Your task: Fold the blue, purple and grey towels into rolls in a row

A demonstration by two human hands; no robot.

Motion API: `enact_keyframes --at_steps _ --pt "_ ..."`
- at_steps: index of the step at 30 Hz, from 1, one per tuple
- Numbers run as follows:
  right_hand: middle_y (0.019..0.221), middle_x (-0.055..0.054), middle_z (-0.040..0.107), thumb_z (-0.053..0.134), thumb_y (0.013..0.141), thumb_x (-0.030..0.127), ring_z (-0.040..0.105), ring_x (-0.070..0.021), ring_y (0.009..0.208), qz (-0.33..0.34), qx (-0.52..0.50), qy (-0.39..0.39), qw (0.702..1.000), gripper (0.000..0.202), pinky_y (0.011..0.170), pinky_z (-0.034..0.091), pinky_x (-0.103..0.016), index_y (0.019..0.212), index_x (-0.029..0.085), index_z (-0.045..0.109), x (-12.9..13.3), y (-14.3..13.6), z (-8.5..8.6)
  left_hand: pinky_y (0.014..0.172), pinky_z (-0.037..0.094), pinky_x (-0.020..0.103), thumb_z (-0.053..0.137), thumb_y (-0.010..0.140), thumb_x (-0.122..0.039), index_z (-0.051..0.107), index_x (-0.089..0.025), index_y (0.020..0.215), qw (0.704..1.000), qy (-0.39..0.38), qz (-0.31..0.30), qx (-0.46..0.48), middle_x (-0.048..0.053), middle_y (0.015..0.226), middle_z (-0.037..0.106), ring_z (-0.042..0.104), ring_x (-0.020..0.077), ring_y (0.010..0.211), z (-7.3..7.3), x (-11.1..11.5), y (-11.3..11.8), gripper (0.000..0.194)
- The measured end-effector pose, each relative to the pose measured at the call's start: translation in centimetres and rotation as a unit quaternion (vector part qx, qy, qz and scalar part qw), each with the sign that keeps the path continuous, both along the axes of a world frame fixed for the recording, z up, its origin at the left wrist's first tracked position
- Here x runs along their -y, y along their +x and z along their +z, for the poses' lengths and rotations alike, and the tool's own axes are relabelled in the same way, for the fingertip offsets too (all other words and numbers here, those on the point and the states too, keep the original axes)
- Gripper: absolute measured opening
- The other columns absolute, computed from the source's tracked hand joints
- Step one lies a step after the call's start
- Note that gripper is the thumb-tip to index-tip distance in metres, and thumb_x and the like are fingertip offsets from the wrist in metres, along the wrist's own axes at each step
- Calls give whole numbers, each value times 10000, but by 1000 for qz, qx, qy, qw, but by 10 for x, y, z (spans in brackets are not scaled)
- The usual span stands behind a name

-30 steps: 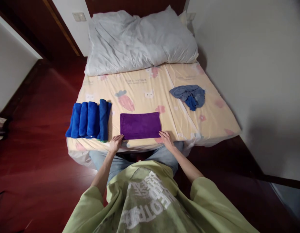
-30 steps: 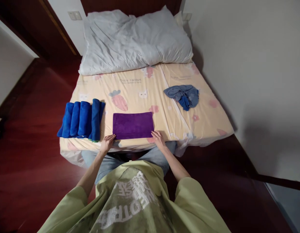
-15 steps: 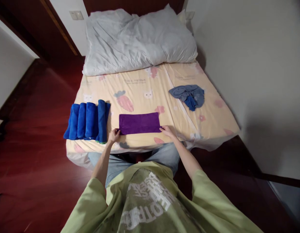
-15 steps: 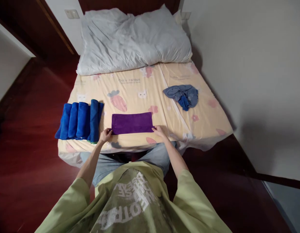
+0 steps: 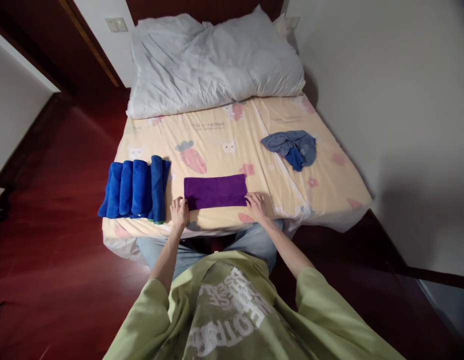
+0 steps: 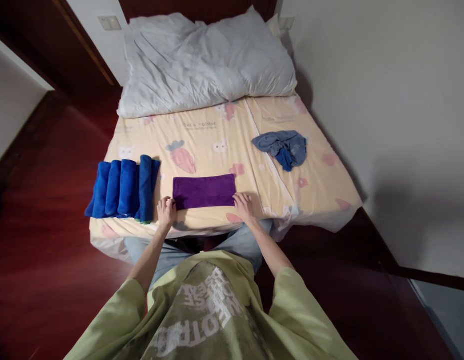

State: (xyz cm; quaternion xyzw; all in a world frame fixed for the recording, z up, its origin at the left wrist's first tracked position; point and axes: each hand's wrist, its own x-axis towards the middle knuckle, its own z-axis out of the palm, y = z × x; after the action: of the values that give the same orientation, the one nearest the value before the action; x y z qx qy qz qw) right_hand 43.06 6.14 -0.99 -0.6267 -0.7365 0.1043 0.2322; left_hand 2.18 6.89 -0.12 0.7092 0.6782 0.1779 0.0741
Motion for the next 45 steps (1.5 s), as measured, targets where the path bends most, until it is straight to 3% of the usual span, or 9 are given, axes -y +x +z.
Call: enact_keyframes --at_steps 4,8,14,20,24,29,34,39,45 --pt "1504 -125 559 497 905 152 504 -250 1405 112 75 -5 991 538 1193 384 -448 1436 141 578 14 0 -11 1179 389 449 478 879 -121 580 -130 1397 986 0 -167 0 167 1484 560 474 287 1421 -9 13 -6 528" --pt "1532 -137 525 497 902 152 479 -264 1434 94 110 -17 989 571 1205 379 -468 1469 109 547 6 -9 -20 1223 332 476 505 838 -142 441 -83 1533 987 3 -160 -21 183 1543 498 427 296 1469 -18 10 -5 701" --pt "1445 -186 597 456 904 69 553 -293 1357 92 167 -50 980 526 1155 430 -464 1407 82 608 -6 -9 -14 1170 380 500 486 890 -106 584 -111 1436 978 -39 -186 -90 197 1428 607 567 317 1343 -6 -9 -10 555" --pt "1443 -154 608 474 887 44 561 -273 1330 177 157 -19 971 551 1131 461 -440 1416 119 607 35 12 -15 1167 392 467 447 901 -59 569 -80 1444 958 -53 -257 -118 208 1491 546 535 300 1382 -7 34 -31 556" --pt "1377 -135 652 480 868 41 588 -254 1274 140 69 -17 988 532 1096 504 -428 1352 162 664 41 8 -18 1139 435 456 496 867 -85 592 -110 1422 972 -50 -219 -61 185 1456 588 558 300 1354 -8 45 -29 564" --pt "1170 -90 736 469 854 63 679 -196 1107 87 -97 -70 989 441 1030 550 -365 1188 187 728 16 14 -18 1042 527 332 459 877 -142 686 -203 1272 979 -69 -154 114 95 1280 700 663 212 1186 -1 27 -31 460" --pt "1101 -109 759 563 920 268 726 -218 994 1 -142 -134 981 328 913 592 -365 1211 176 685 -15 21 -24 862 577 308 515 919 -336 650 -185 1210 973 -114 -17 199 80 1047 759 728 217 955 5 4 -29 355" --pt "1038 -104 767 572 932 339 733 -203 900 -62 -172 -153 971 313 846 598 -343 1166 170 694 -39 19 -38 828 560 307 526 941 -380 619 -179 1213 971 -131 54 193 80 974 760 732 221 908 8 -20 -23 351" --pt "942 -89 756 634 896 325 709 -186 816 -85 -130 -141 978 243 808 591 -317 1068 170 709 -44 11 -42 824 556 318 533 944 -332 648 -166 1196 981 -128 49 137 80 910 750 728 236 866 6 -24 -14 323"
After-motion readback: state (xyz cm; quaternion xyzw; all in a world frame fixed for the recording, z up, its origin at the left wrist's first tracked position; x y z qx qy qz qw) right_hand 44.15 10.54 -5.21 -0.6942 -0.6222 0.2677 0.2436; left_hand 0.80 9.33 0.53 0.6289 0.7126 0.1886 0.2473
